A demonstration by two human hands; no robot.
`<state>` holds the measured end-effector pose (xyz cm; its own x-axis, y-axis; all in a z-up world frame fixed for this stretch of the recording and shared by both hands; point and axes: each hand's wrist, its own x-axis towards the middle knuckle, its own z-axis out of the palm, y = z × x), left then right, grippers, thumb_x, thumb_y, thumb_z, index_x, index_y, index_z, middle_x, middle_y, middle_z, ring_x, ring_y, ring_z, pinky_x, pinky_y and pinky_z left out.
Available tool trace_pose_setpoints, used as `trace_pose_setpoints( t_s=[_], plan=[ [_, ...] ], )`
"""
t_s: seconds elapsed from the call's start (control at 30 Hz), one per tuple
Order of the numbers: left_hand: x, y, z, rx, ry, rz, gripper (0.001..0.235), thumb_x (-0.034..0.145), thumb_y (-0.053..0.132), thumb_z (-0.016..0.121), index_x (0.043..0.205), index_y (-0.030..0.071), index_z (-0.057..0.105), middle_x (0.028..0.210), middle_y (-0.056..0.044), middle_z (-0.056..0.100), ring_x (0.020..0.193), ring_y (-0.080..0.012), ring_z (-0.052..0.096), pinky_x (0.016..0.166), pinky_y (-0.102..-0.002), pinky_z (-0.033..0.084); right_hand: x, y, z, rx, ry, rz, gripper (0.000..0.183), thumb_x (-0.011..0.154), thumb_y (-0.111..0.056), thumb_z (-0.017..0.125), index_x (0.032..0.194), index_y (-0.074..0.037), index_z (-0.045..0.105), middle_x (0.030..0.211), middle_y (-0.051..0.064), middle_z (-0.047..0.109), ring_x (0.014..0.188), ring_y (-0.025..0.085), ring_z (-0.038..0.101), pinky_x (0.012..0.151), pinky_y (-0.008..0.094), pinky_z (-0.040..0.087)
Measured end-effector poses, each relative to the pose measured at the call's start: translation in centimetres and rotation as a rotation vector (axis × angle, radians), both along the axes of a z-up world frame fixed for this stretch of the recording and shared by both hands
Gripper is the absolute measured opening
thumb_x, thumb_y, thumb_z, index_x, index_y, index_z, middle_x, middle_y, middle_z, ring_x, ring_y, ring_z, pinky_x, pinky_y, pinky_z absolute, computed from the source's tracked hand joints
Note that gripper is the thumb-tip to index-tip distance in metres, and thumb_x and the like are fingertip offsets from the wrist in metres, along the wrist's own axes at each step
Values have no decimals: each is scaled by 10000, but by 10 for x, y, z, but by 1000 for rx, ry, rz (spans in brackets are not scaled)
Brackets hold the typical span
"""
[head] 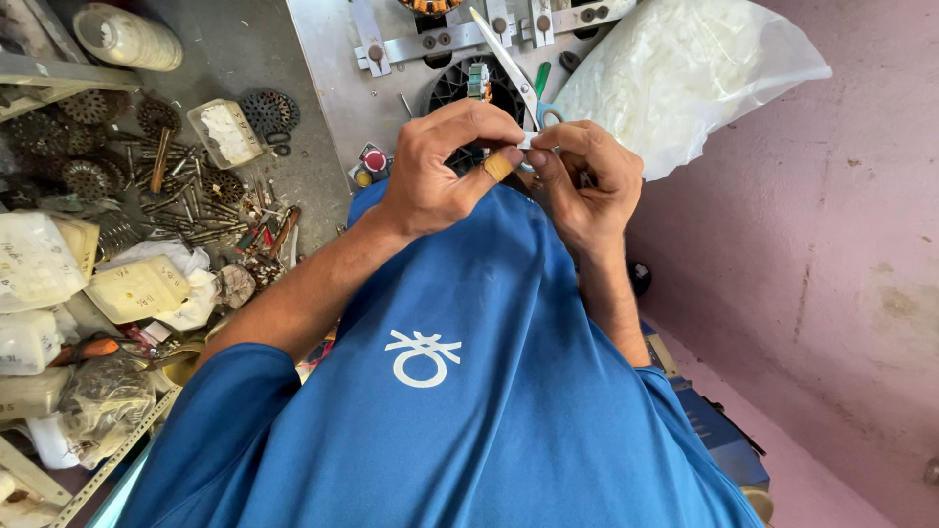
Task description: The person assembles components of small electric motors at a workbench, using shears to cut wires and applying adhesive tape. They handle various stator components, inserting them into a specialized winding machine and placing completed parts into a container.
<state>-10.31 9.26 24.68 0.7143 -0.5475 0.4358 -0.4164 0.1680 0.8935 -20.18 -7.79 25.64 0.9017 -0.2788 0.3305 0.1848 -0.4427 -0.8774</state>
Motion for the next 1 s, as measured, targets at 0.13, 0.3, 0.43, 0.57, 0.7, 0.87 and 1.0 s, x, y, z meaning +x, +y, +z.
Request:
trace_pose_setpoints(
  t_s=[0.13, 0.3, 0.43, 0.57, 0.7, 0.87, 1.0],
  plan=[
    [-2, 5, -5, 2, -173, 32, 168, 905, -32, 777, 1040, 33, 702, 1077, -108, 720, 973, -237, 732, 858, -337, 608, 6, -9, -4, -119, -43, 105, 163, 932, 37, 818, 1017, -5, 686, 966, 71, 707, 663, 91, 517, 581, 235, 409],
    [-4, 10, -14, 75, -370, 85, 169, 906, -69, 783, 1012, -9, 666, 1049, -117, 688, 931, -274, 691, 825, -373, 581, 10, -9, -9, -69, 19, 192, 156, 920, 5, 833, 1008, -30, 709, 949, 66, 714, 653, 93, 556, 590, 251, 405],
    [-2, 13, -24, 110, -431, 83, 182, 913, -62, 789, 1025, -21, 652, 1056, -124, 680, 943, -286, 683, 827, -388, 578, 13, -1, -13, -78, 94, 146, 206, 904, 13, 824, 1089, -6, 735, 899, 58, 685, 613, 86, 530, 554, 240, 383],
    [8, 13, -38, 225, -453, 103, 395, 865, 37, 871, 1181, 55, 634, 1283, -107, 633, 1178, -308, 617, 1036, -424, 531, 17, -2, -22, -115, 137, 109, 189, 965, 72, 748, 1127, -13, 699, 960, 71, 652, 645, 80, 586, 560, 245, 424],
    [17, 5, -60, 416, -288, 117, 1154, 582, 325, 1000, 1531, 76, 395, 1566, -249, 335, 1401, -456, 405, 1175, -488, 379, 25, -9, -31, -85, 156, 74, 229, 995, 115, 688, 1187, -7, 660, 1065, 93, 660, 675, 96, 627, 568, 255, 472],
    [21, 0, -86, 427, -152, 53, 1205, 633, 278, 1018, 1598, 153, 308, 1605, -167, 390, 1448, -399, 483, 1183, -438, 473, 27, -13, -36, -92, 198, 92, 226, 978, 125, 691, 1167, 4, 661, 1058, 93, 649, 644, 100, 588, 546, 255, 432],
    [28, 1, -84, 336, 46, 13, 1078, 706, 239, 953, 1580, 131, 332, 1457, -190, 600, 1272, -345, 674, 1072, -403, 578, 27, -13, -38, -33, 173, 104, 223, 983, 127, 679, 1171, 16, 636, 1077, 90, 649, 673, 81, 611, 558, 245, 454]
  ],
)
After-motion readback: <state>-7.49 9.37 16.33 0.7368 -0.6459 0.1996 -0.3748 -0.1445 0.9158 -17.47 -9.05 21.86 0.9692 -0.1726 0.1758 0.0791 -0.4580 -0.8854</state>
